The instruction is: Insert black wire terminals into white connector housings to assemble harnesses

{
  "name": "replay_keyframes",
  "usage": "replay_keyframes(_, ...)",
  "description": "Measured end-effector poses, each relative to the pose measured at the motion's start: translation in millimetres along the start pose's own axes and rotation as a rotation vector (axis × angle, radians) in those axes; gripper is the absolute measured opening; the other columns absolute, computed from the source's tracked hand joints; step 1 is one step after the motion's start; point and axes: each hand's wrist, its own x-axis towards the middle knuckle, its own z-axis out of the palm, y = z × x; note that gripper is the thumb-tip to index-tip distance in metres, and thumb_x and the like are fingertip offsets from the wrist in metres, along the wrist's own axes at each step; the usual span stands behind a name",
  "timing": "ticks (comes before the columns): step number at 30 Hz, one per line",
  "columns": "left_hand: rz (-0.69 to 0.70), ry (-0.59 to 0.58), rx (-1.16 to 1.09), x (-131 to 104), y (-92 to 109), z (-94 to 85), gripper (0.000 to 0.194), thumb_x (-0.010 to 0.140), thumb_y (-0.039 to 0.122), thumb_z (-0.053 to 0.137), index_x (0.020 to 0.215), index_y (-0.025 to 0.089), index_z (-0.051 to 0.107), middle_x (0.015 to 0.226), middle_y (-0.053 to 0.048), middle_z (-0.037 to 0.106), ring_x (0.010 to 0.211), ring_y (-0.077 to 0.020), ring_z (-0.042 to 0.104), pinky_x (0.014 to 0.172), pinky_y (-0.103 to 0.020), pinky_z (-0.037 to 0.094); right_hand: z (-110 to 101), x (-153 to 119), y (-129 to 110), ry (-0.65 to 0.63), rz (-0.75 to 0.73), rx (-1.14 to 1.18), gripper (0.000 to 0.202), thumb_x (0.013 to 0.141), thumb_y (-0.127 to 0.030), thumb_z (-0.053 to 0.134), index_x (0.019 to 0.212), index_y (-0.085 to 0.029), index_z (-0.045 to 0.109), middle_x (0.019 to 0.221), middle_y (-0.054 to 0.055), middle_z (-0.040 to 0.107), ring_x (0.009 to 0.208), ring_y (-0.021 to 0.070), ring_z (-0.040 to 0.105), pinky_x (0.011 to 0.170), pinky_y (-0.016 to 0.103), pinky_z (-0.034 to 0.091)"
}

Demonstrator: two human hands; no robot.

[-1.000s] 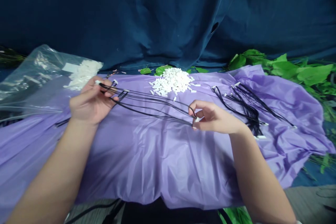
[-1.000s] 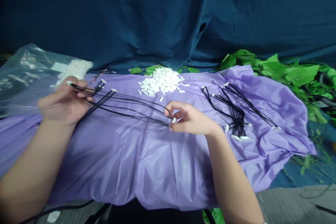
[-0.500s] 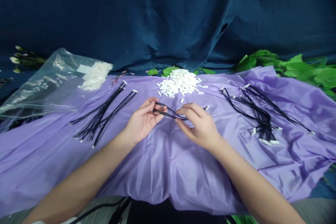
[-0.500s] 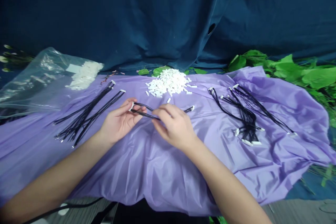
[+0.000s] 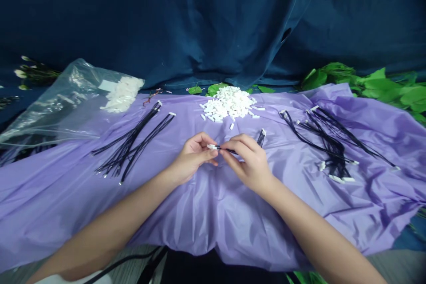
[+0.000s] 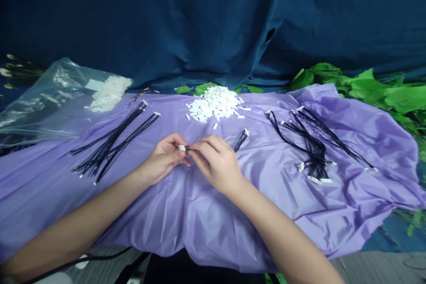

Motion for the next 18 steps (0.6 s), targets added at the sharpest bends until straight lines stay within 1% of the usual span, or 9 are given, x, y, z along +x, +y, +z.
replay_keyframes(3, 0.155, -0.026, 0.152, 4, -1, -3.9, 0.028, 0.059, 0.024, 0.082, 0.072, 0.015, 0.059, 0.067, 0.003, 0.055, 0.059, -0.0089, 0.054, 0.052, -0.024, 0.053, -2, 2, -3, -0.054, 0.055, 0.079, 0.008, 0.089, -0.021, 0.054, 0.096, -0.02, 0.059, 0.083, 0.004, 0.059, 0.079, 0.0161, 0.055, 0.074, 0.032, 0.045)
replay_keyframes(6, 0.349, -0.063, 0.295, 6, 0, -7.9, 0.022, 0.058, 0.017, 0.082, 0.069, 0.016, 0.062, 0.07, 0.001, 0.056, 0.067, -0.0094, 0.055, 0.061, -0.022, 0.049, -4, 3, -6, -0.123, 0.114, 0.145, 0.004, 0.089, -0.019, 0.052, 0.091, -0.019, 0.056, 0.082, 0.004, 0.056, 0.078, 0.0152, 0.053, 0.074, 0.03, 0.042)
replay_keyframes(8, 0.435, -0.082, 0.397, 6, 1, -10.2, 0.02, 0.06, 0.014, 0.08, 0.071, 0.017, 0.063, 0.076, 0.0, 0.057, 0.075, -0.0105, 0.057, 0.067, -0.022, 0.048, -6, 3, -7, -0.179, 0.142, 0.163, 0.005, 0.089, -0.019, 0.051, 0.092, -0.018, 0.054, 0.086, 0.005, 0.055, 0.081, 0.0159, 0.052, 0.075, 0.03, 0.042)
replay_keyframes(11, 0.489, -0.12, 0.567, 4, 5, -12.1, 0.018, 0.064, 0.015, 0.078, 0.076, 0.018, 0.065, 0.084, -0.003, 0.059, 0.08, -0.0129, 0.059, 0.07, -0.025, 0.048, -10, 4, -8, -0.256, 0.161, 0.165, 0.004, 0.09, -0.02, 0.05, 0.092, -0.018, 0.053, 0.088, 0.005, 0.055, 0.082, 0.0161, 0.051, 0.077, 0.03, 0.04)
replay_keyframes(14, 0.57, -0.165, 0.772, 2, 13, -11.8, 0.014, 0.067, 0.017, 0.076, 0.074, 0.018, 0.065, 0.081, -0.004, 0.06, 0.076, -0.0139, 0.059, 0.069, -0.026, 0.047, -16, 6, -10, -0.337, 0.18, 0.186, 0.004, 0.09, -0.018, 0.05, 0.091, -0.018, 0.054, 0.086, 0.003, 0.055, 0.08, 0.015, 0.051, 0.074, 0.029, 0.039)
replay_keyframes(16, 0.617, -0.221, 0.906, 0, 18, -10.7, 0.01, 0.07, 0.018, 0.073, 0.074, 0.018, 0.064, 0.079, -0.004, 0.061, 0.075, -0.0138, 0.059, 0.071, -0.025, 0.046, -21, 8, -12, -0.402, 0.209, 0.175, 0.005, 0.089, -0.018, 0.049, 0.092, -0.018, 0.054, 0.086, 0.003, 0.056, 0.081, 0.0152, 0.052, 0.073, 0.028, 0.038)
replay_keyframes(18, 0.62, -0.298, 1.02, -2, 21, -9.3, 0.004, 0.076, 0.02, 0.068, 0.078, 0.018, 0.064, 0.081, -0.004, 0.062, 0.077, -0.0135, 0.059, 0.073, -0.024, 0.046, -25, 8, -14, -0.48, 0.244, 0.129, 0.005, 0.09, -0.018, 0.048, 0.092, -0.018, 0.052, 0.089, 0.003, 0.058, 0.084, 0.0158, 0.053, 0.074, 0.029, 0.037)
